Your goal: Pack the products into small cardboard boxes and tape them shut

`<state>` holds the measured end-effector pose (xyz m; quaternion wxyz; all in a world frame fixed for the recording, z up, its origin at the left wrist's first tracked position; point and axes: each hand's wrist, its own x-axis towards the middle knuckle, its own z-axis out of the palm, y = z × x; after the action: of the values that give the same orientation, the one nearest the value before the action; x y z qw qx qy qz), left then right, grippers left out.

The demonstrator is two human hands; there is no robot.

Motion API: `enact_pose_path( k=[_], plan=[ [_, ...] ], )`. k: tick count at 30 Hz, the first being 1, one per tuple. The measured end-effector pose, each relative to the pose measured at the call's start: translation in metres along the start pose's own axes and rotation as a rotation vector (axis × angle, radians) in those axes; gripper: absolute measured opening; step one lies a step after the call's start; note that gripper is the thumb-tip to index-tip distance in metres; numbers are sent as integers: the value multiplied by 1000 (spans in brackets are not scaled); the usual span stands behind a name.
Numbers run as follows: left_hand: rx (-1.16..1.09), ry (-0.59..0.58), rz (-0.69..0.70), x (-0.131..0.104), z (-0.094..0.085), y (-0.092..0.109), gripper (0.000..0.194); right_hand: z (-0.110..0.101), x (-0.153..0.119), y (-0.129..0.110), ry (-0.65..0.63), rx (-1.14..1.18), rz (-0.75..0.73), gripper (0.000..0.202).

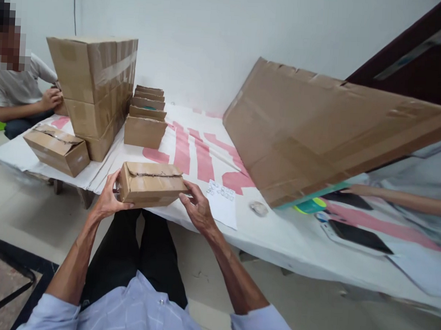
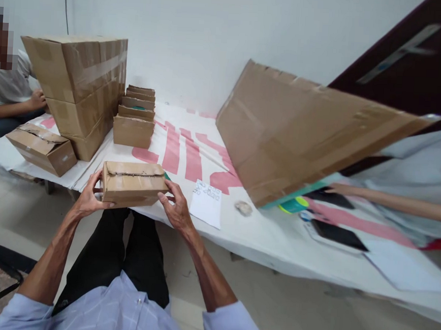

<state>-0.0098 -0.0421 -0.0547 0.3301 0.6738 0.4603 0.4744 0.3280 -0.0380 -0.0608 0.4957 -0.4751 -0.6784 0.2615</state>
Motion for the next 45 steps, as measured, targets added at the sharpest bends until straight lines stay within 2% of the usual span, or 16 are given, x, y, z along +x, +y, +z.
enact_pose_path(
  k=[3, 6, 8, 12, 17, 21, 24, 28, 38, 45],
  plan=[
    [-4, -1, 6, 0, 1, 0, 128, -2, 1, -10, 83, -72, -67, 45],
    [-20, -16, -12, -3, 1, -2, 128, -1, 6, -33, 138, -190, -211, 28],
    [-31, -25, -15, -4, 1, -2, 128, 4, 12, -51, 57, -228, -298, 22],
    [-11, -18, 27, -7, 3, -1, 126, 17, 26, -77, -152, -268, -382, 27],
    [58, -12, 111, -9, 8, 3, 124, 23, 35, -86, -240, -286, -399, 34],
    [85, 10, 139, -10, 12, 8, 127, 20, 32, -93, -229, -298, -407, 32],
    [95, 48, 124, -11, 17, 14, 130, 19, 26, -96, -167, -334, -403, 26],
    [88, 74, 120, -12, 24, 23, 131, 13, 20, -89, -116, -359, -364, 28],
    [117, 41, 183, -12, 30, 44, 129, -14, 21, -72, -160, -210, -229, 37],
    [189, 21, 249, -9, 32, 54, 124, -27, 22, -70, -202, -207, -169, 43]
  ],
)
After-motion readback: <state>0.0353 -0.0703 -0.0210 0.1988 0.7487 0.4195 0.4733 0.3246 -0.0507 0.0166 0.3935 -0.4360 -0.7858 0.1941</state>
